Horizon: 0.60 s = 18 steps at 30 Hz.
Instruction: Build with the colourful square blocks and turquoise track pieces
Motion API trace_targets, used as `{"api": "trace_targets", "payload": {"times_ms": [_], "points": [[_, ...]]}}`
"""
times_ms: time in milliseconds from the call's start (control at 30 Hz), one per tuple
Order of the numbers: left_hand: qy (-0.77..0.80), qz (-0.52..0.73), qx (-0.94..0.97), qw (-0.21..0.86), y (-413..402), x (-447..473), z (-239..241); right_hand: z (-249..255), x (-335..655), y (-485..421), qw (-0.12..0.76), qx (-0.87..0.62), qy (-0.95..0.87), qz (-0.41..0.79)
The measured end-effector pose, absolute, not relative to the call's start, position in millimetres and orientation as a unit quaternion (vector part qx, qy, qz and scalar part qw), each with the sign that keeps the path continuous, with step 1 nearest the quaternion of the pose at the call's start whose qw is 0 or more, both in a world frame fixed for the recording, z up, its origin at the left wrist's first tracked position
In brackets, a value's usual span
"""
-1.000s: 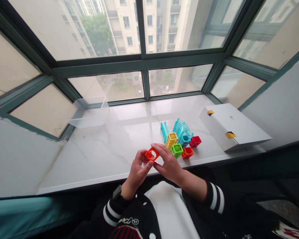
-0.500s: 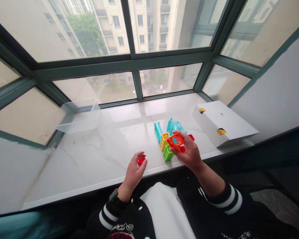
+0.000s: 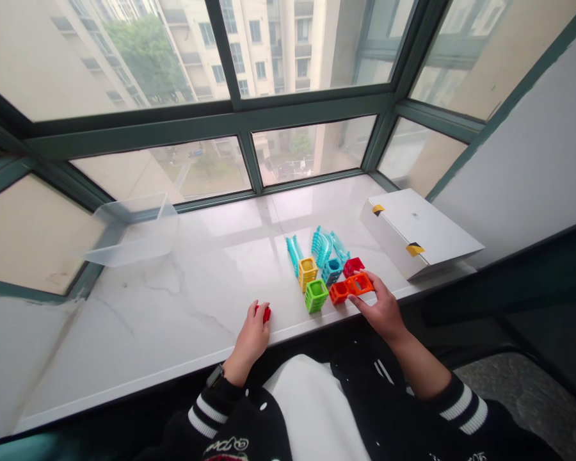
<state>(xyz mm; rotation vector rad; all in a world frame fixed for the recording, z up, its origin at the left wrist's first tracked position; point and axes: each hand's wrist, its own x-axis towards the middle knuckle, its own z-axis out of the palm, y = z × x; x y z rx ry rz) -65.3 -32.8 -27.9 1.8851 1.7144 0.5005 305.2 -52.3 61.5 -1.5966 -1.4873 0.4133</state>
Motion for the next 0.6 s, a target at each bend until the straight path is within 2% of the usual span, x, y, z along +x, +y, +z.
{"api": "trace_targets", "payload": {"times_ms": [600], "points": [[0.673,0.044,0.71,0.202,-36,-51,7,14,297,-30,0.391,-0.667,-0.603,0.197]]}}
